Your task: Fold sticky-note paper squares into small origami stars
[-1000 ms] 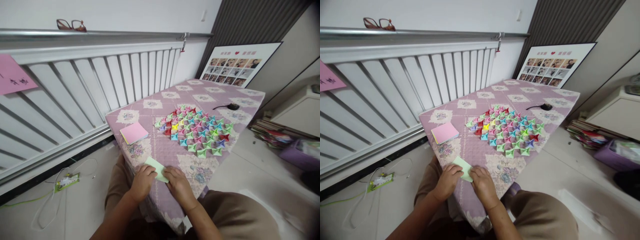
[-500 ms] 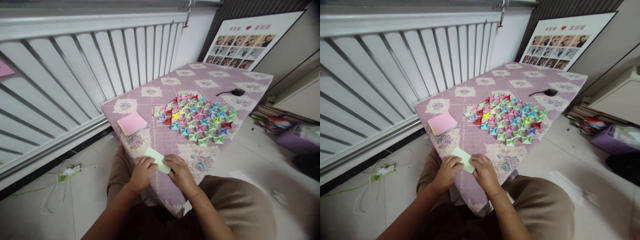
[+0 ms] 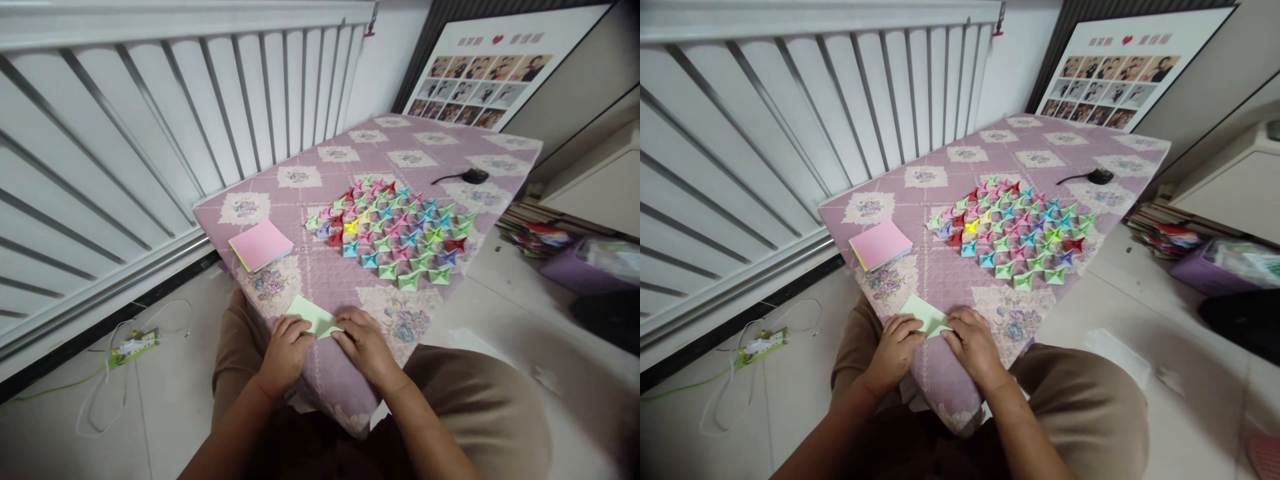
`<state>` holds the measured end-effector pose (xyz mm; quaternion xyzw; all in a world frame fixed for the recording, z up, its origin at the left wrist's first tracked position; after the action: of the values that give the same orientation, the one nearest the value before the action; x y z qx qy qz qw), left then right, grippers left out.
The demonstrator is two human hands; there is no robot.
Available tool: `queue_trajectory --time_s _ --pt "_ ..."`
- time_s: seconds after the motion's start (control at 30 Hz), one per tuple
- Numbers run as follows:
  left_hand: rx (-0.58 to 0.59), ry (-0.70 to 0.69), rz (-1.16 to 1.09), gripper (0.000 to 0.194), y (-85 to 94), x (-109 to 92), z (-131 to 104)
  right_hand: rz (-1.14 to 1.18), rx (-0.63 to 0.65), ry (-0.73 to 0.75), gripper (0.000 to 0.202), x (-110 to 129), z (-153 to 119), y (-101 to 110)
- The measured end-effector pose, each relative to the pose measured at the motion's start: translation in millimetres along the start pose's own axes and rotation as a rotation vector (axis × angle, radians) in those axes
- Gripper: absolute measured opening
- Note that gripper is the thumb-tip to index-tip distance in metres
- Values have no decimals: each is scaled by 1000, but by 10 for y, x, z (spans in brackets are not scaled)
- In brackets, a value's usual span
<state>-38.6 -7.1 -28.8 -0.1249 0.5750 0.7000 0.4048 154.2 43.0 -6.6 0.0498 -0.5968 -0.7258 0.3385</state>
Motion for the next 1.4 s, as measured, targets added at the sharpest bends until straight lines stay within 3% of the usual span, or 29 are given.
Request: queue_trajectory --time_s 0.63,0.9,1.4 --pt "-49 -9 -29 35 -12 36 -28 -126 -75 -291 26 28 97 -126" --pt "37 -8 17 39 0 40 -37 -165 -108 -310 29 46 130 -140" --pt "43 -8 48 33 -3 32 -18 -231 -89 -376 27 73 172 -148"
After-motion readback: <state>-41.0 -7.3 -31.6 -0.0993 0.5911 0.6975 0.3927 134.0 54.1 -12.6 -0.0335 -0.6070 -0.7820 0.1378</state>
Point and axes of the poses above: each hand's wrist, its own z-axis towards the middle knuckle, its own y-axis out of the back of the hand, x = y × z, the point moved 2 cm from there along z, towards the middle knuckle, and after that the axes turned 13 degrees about -z, right-handed, at the moved point
